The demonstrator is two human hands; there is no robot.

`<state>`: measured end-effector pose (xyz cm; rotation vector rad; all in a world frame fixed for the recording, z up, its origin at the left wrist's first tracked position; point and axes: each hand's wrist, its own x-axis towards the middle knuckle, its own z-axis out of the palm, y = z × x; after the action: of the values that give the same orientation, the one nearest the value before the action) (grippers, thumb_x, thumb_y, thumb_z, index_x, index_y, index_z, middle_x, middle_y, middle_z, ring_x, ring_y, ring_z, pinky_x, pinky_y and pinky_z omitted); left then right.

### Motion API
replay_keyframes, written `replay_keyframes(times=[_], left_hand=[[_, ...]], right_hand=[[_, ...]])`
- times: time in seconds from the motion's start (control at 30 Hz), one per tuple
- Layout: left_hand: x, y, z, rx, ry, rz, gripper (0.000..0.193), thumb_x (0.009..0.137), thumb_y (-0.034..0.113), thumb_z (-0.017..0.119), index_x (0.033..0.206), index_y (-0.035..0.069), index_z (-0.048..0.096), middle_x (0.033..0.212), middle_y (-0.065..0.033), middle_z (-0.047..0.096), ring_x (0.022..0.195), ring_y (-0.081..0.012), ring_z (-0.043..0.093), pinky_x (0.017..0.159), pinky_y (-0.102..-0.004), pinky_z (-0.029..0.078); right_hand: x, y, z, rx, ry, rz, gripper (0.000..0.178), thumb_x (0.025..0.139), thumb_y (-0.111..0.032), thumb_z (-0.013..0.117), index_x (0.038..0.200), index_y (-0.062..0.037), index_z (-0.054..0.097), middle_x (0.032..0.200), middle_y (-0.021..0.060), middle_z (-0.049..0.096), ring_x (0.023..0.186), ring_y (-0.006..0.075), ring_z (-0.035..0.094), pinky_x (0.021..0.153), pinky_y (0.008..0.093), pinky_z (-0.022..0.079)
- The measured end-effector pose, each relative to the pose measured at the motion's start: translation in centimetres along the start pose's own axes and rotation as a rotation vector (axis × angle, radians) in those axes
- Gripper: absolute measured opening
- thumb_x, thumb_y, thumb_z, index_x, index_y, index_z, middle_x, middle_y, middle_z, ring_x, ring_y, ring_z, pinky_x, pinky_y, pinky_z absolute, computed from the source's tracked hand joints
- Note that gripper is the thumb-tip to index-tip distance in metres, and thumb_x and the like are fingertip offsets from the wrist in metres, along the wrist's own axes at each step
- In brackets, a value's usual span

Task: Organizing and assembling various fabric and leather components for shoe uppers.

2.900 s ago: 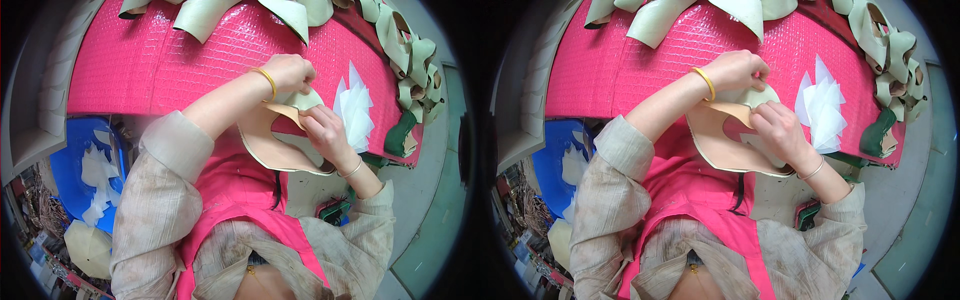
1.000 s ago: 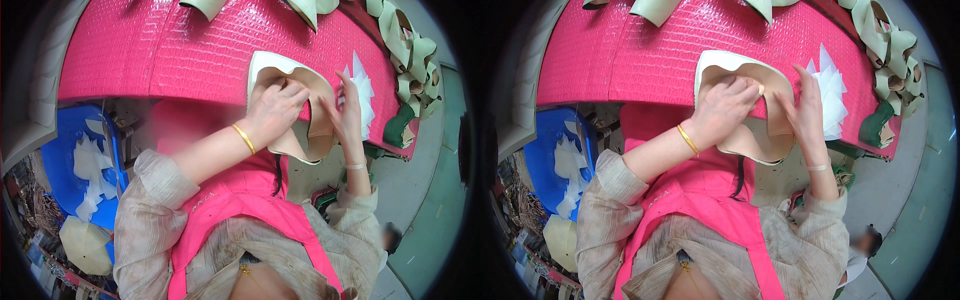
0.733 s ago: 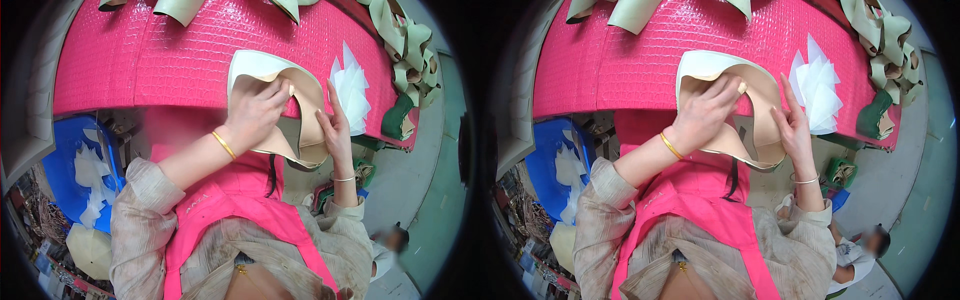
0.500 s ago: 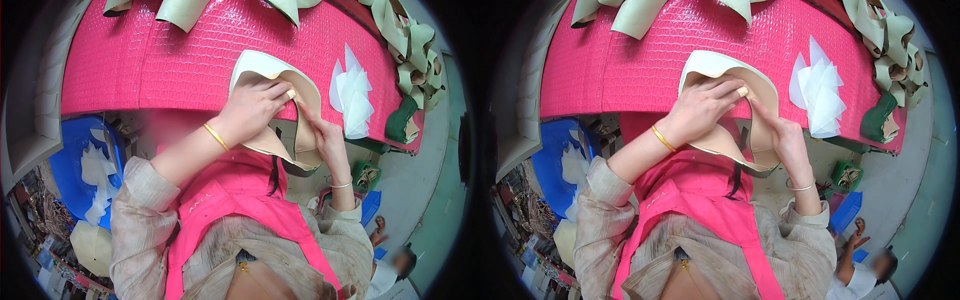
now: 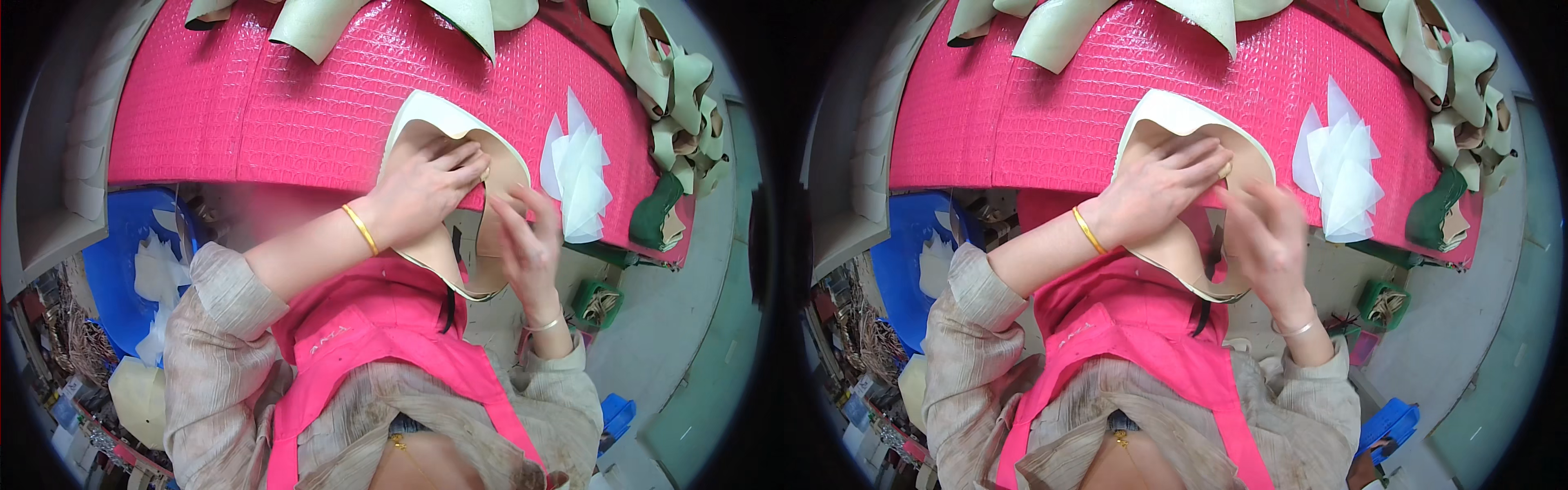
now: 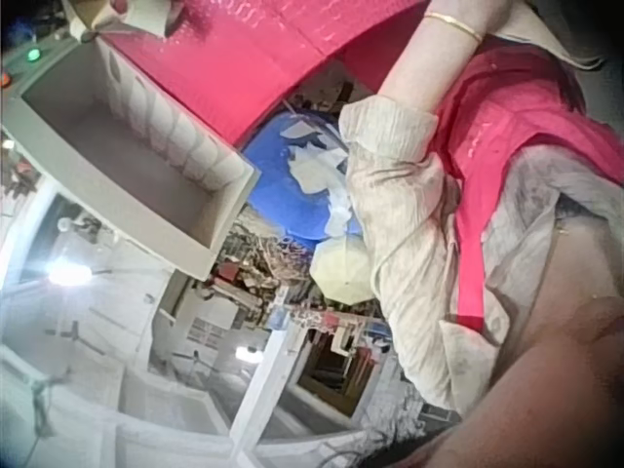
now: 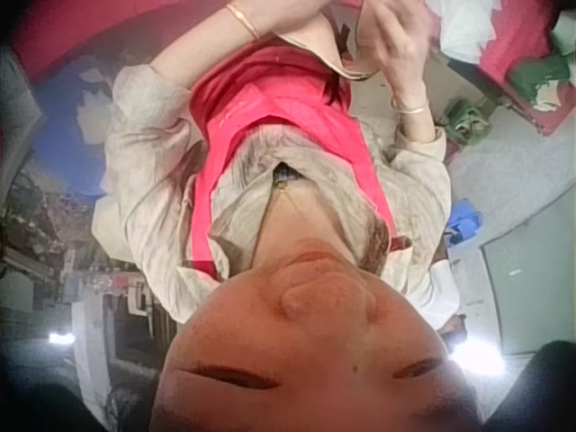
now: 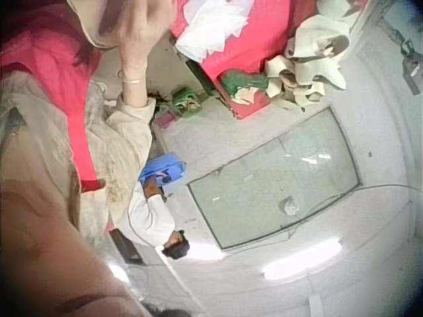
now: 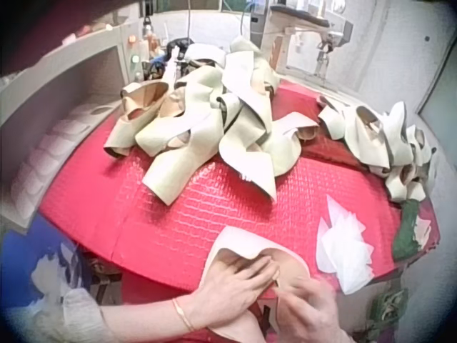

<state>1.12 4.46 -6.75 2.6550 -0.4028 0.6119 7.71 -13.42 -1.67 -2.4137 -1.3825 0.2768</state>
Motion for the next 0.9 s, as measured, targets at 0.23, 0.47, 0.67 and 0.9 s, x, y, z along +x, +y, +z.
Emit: replay_keyframes(times=[0.23, 0.47, 0.67, 0.9], left_hand=[[-2.3, -2.5, -3.1, -0.142, -0.075, -0.271, 0.034, 0.075, 0.010, 0.055, 0.108, 0.002, 0.052, 0.114, -0.0115, 0.051, 0.109, -0.0251, 0.046, 0.094, -0.0361, 0.035], [-0.7, -3.5, -3.2, -0.021, -0.066, -0.309, 0.038, 0.075, 0.013, 0.052, 0.113, 0.008, 0.051, 0.120, -0.0061, 0.048, 0.111, -0.0196, 0.044, 0.085, -0.0326, 0.038], [-0.6, -3.8, -2.9, 0.088, -0.060, -0.370, 0.033, 0.079, 0.019, 0.049, 0.112, 0.017, 0.053, 0.119, 0.0047, 0.049, 0.110, -0.0129, 0.044, 0.085, -0.0369, 0.035], [1.8, -4.8, -4.0, 0.176, -0.276, -0.379, 0.021, 0.081, 0.023, 0.048, 0.094, 0.016, 0.064, 0.111, 0.0069, 0.055, 0.099, -0.0148, 0.049, 0.091, -0.0435, 0.028]], right_hand=[[2.8, 1.0, 2.8, -0.086, -0.031, -0.135, 0.062, 0.075, -0.025, 0.058, 0.129, -0.0054, 0.033, 0.129, 0.0114, 0.037, 0.116, 0.0269, 0.037, 0.094, 0.0396, 0.030], [6.5, 0.3, 2.7, -0.106, 0.075, 0.007, 0.054, 0.073, -0.021, 0.060, 0.124, -0.0112, 0.044, 0.129, 0.0013, 0.041, 0.091, 0.0229, 0.045, 0.084, 0.0342, 0.033], [2.2, 2.3, 1.5, -0.383, 0.058, 0.101, 0.051, 0.077, -0.022, 0.055, 0.126, -0.0177, 0.042, 0.134, 0.0020, 0.034, 0.112, 0.0262, 0.037, 0.095, 0.0417, 0.024], [1.7, -5.4, -1.3, -0.021, -0.007, -0.026, 0.051, 0.073, -0.015, 0.060, 0.121, -0.0079, 0.045, 0.126, 0.0161, 0.037, 0.113, 0.0322, 0.039, 0.092, 0.0423, 0.031]])
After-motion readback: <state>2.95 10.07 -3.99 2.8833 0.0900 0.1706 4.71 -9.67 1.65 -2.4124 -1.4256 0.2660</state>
